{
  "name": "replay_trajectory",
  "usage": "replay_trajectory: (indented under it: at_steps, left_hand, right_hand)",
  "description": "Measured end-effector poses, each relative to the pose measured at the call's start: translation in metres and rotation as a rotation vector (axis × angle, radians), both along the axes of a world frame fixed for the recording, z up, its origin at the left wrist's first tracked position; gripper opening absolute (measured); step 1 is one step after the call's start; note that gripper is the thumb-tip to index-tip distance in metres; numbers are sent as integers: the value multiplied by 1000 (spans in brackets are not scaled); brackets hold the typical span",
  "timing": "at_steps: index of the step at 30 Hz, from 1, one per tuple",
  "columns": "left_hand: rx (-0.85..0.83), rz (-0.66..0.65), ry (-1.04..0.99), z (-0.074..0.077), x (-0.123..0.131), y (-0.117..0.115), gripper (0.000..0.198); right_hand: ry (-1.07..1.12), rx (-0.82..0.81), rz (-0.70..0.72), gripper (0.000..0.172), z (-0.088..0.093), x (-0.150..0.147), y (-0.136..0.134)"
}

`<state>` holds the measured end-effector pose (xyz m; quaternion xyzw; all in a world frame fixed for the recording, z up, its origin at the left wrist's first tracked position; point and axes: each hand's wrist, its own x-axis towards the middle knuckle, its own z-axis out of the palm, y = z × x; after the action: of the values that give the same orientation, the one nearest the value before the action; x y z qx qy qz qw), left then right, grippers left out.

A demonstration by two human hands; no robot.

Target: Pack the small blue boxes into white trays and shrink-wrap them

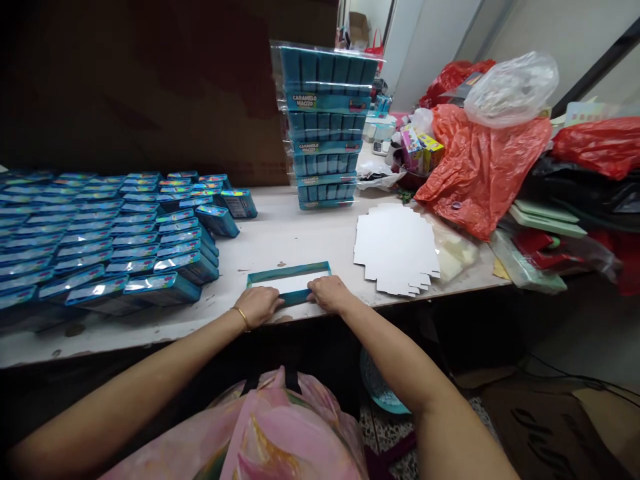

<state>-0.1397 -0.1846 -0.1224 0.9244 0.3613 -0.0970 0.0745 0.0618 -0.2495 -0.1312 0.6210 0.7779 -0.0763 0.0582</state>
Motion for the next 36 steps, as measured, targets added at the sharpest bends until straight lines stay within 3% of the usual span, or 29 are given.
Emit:
replay_trajectory:
  at_steps: [3, 6, 9, 12, 14, 17, 19, 22, 25, 30, 33, 36]
  left_hand:
    - [-87, 55, 26, 6, 0, -15, 48]
    - [-217, 47, -32, 9, -6, -28, 50]
    - [-34, 125, -276, 11, -25, -21, 43]
    - [197, 344, -442, 6, -50, 7, 51]
    - [159, 444, -475, -3, -60, 25, 60]
    - [-6, 454, -505, -21, -57, 38, 59]
    - [-53, 430, -497, -30, -52, 38, 51]
    - [-35, 465, -475, -35, -57, 36, 46]
    - [7, 540, -518, -36, -76, 37, 51]
    - [41, 598, -672, -46, -98, 31, 54]
    - [5, 627, -740, -51, -99, 27, 54]
    - [-33, 635, -805, -52, -99, 26, 49]
  right_hand:
    - [8, 10, 132, 18, 3, 1, 6]
    - [15, 107, 344, 15, 7, 0, 30]
    - [91, 253, 420, 28, 14, -4, 63]
    - [303, 400, 204, 43, 13, -9, 78]
    - [481, 461, -101, 47, 1, -19, 74]
    - [677, 431, -455, 56, -26, -50, 58]
    - [742, 386, -523, 59, -41, -77, 51]
    - [784, 327, -456, 57, -46, -106, 61]
    - [725, 343, -362, 53, -28, -109, 103]
    - [480, 525, -189, 56, 24, -108, 229]
    - [336, 449, -114, 58, 44, -123, 299]
    - [316, 291, -114, 50, 49, -132, 340]
